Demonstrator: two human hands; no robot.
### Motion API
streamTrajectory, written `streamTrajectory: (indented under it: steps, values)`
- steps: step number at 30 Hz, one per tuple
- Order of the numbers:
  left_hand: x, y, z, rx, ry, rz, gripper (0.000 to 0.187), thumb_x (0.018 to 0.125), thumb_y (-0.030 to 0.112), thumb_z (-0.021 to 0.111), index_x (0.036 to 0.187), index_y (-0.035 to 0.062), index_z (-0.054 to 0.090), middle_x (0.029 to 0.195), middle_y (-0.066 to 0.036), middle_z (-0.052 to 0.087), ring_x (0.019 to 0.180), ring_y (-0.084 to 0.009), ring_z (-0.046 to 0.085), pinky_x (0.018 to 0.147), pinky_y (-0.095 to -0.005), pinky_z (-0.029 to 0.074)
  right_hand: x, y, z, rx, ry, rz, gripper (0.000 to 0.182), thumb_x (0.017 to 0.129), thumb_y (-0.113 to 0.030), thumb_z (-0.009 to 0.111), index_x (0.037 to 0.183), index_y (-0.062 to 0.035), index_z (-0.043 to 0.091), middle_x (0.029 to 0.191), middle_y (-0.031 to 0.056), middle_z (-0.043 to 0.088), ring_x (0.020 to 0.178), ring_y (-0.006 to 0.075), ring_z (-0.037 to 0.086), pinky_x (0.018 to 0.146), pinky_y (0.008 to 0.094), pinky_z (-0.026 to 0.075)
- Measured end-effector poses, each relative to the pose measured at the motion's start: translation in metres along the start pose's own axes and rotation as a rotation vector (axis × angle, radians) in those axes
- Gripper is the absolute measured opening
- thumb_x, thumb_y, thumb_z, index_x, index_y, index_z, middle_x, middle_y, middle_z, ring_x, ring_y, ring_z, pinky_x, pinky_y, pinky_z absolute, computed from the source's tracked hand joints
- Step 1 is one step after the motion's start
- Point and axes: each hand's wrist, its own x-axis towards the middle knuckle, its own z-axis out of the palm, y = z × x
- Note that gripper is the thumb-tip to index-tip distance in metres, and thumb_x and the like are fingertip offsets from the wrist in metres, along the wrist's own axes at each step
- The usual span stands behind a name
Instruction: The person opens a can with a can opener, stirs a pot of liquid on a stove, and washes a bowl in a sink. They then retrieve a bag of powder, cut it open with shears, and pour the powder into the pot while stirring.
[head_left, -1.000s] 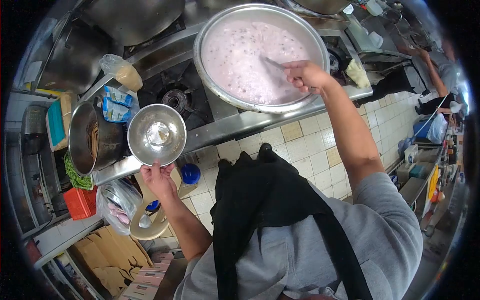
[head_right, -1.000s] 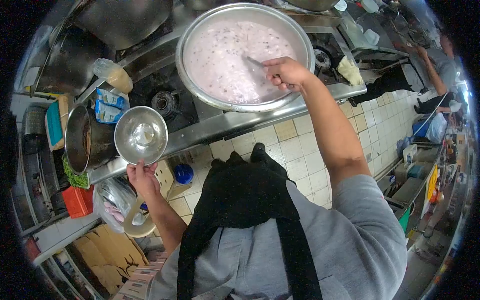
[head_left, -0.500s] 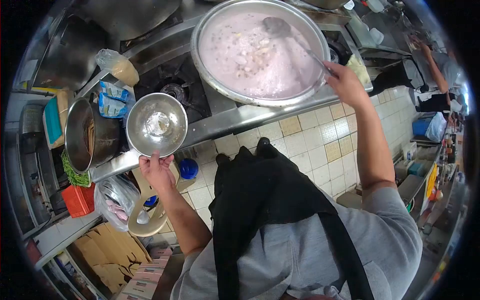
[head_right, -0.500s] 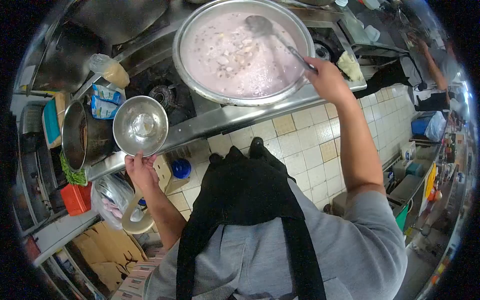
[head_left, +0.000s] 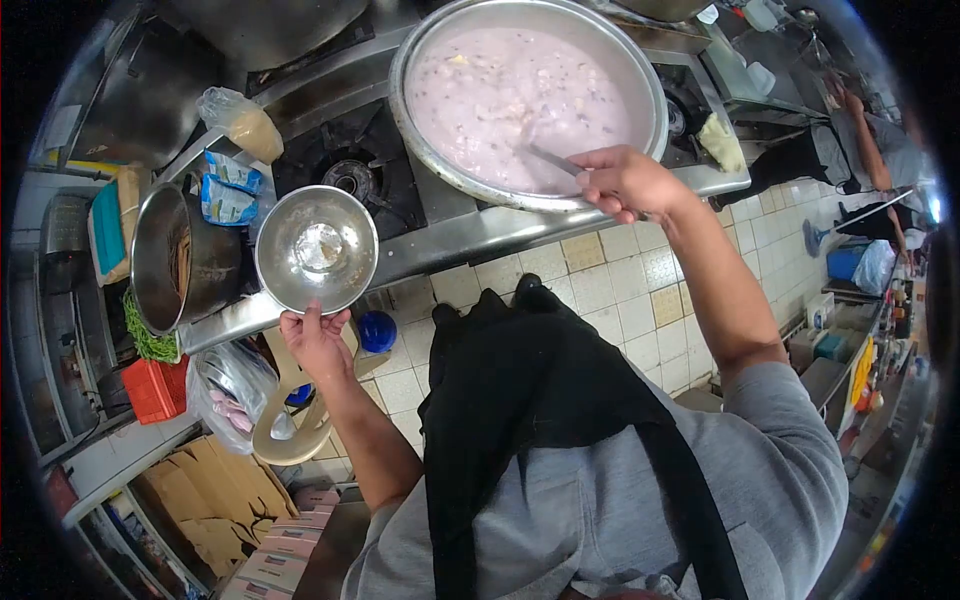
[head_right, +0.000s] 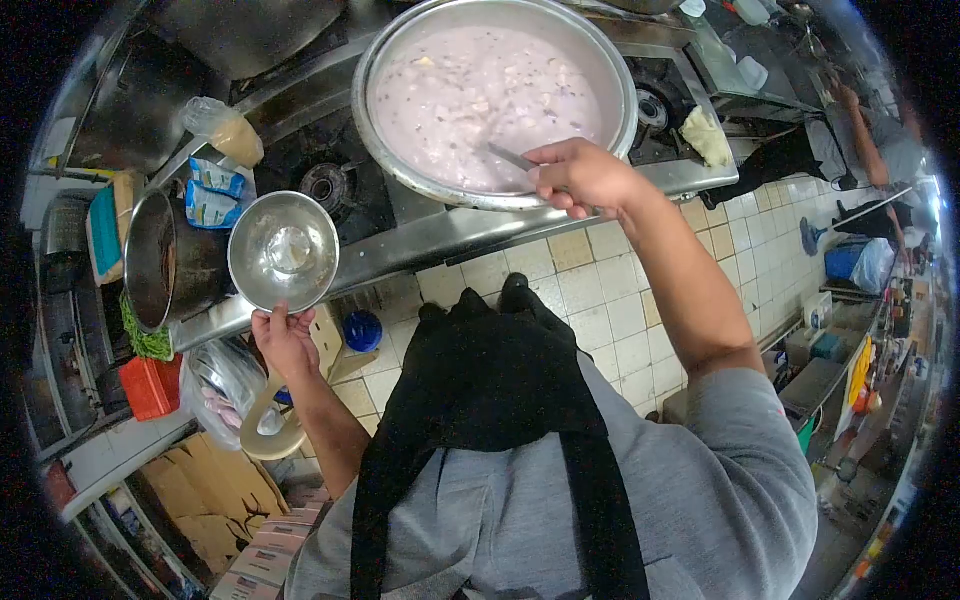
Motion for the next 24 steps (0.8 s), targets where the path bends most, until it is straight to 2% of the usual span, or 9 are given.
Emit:
streamTrajectory:
  steps: [6,12,13,14,16,17,18,20,24]
  values:
    - [0.008,0.002,0.007,0.03,-0.02,0.004,0.011,0.09,0.002,0.057,0.094,0.005,0.047,0.085,-0.008,0.061,0.062,-0.0134,0.061,0.056,-0.0286,0.06,-0.061,-0.003,-0.007,0.152,-0.006,-0.039,0.05,0.087,-0.009,0.06,0.134,0.004,0.048,0.07,-0.0005,0.052,0.046,0.0047,0.042,0.034,0.0193,0.03]
    - [0.013,-0.002,0.016,0.023,-0.047,0.0,0.013,0.09,0.002,0.058,0.09,0.0071,0.047,0.083,-0.009,0.062,0.061,-0.0152,0.064,0.053,-0.0286,0.06,-0.107,-0.007,-0.028,-0.156,0.27,-0.252,0.042,0.089,-0.008,0.058,0.13,-0.0029,0.056,0.065,-0.0044,0.05,0.044,0.0019,0.039,0.036,0.0186,0.031]
    - [0.013,-0.003,0.019,0.027,-0.049,-0.007,0.013,0.09,0.002,0.059,0.09,0.0073,0.046,0.082,-0.008,0.062,0.061,-0.0151,0.063,0.053,-0.0285,0.06,-0.116,-0.018,-0.03,-0.263,0.287,-0.215,0.042,0.09,-0.006,0.057,0.132,-0.0018,0.055,0.075,-0.0001,0.059,0.056,0.0065,0.051,0.05,0.0217,0.045]
    - [0.011,-0.003,0.022,0.027,-0.054,-0.009,0.013,0.09,0.002,0.059,0.09,0.0073,0.046,0.082,-0.008,0.062,0.061,-0.0151,0.063,0.053,-0.0285,0.06,-0.117,-0.018,-0.029,-0.262,0.292,-0.214,0.042,0.09,-0.006,0.057,0.132,-0.0018,0.055,0.075,-0.0001,0.059,0.056,0.0065,0.051,0.05,0.0217,0.045]
    - [0.01,-0.004,0.028,0.048,-0.07,-0.023,0.014,0.089,0.001,0.059,0.09,0.0073,0.046,0.082,-0.008,0.062,0.061,-0.0151,0.064,0.053,-0.0283,0.06,-0.117,-0.02,-0.026,-0.404,0.501,-0.422,0.043,0.09,-0.003,0.057,0.133,-0.0002,0.054,0.092,0.006,0.065,0.077,0.0136,0.06,0.075,0.0271,0.051]
    - [0.01,-0.005,0.029,0.047,-0.073,-0.022,0.014,0.089,0.001,0.059,0.09,0.0073,0.046,0.082,-0.008,0.062,0.061,-0.0151,0.064,0.053,-0.0283,0.06,-0.117,-0.022,-0.024,-0.421,0.559,-0.385,0.044,0.089,-0.001,0.057,0.133,0.0026,0.052,0.112,0.0133,0.066,0.102,0.0201,0.062,0.093,0.0317,0.046]
    - [0.009,-0.008,0.029,0.04,-0.085,-0.027,0.014,0.089,0.001,0.059,0.09,0.0072,0.046,0.083,-0.009,0.062,0.061,-0.0153,0.064,0.053,-0.0283,0.06,-0.111,-0.017,-0.025,-0.422,0.561,-0.386,0.044,0.089,-0.001,0.057,0.133,0.0026,0.052,0.112,0.0133,0.066,0.102,0.0201,0.062,0.093,0.0317,0.046]
    - [0.008,-0.01,0.029,0.033,-0.098,-0.029,0.014,0.089,0.001,0.059,0.09,0.0072,0.045,0.084,-0.009,0.063,0.061,-0.0154,0.064,0.052,-0.0284,0.06,-0.091,0.001,-0.026,-0.691,0.718,-0.698,0.043,0.088,-0.002,0.058,0.13,0.0023,0.054,0.12,0.0184,0.065,0.108,0.0238,0.063,0.092,0.0325,0.047]
    - [0.003,-0.011,0.025,0.022,-0.107,-0.04,0.014,0.09,0.002,0.058,0.09,0.0068,0.045,0.085,-0.01,0.063,0.062,-0.0162,0.065,0.053,-0.0287,0.06,-0.067,0.01,-0.038,-0.667,0.668,-0.435,0.039,0.086,-0.005,0.062,0.125,0.0003,0.059,0.114,0.0252,0.064,0.109,0.0332,0.063,0.092,0.0342,0.047]
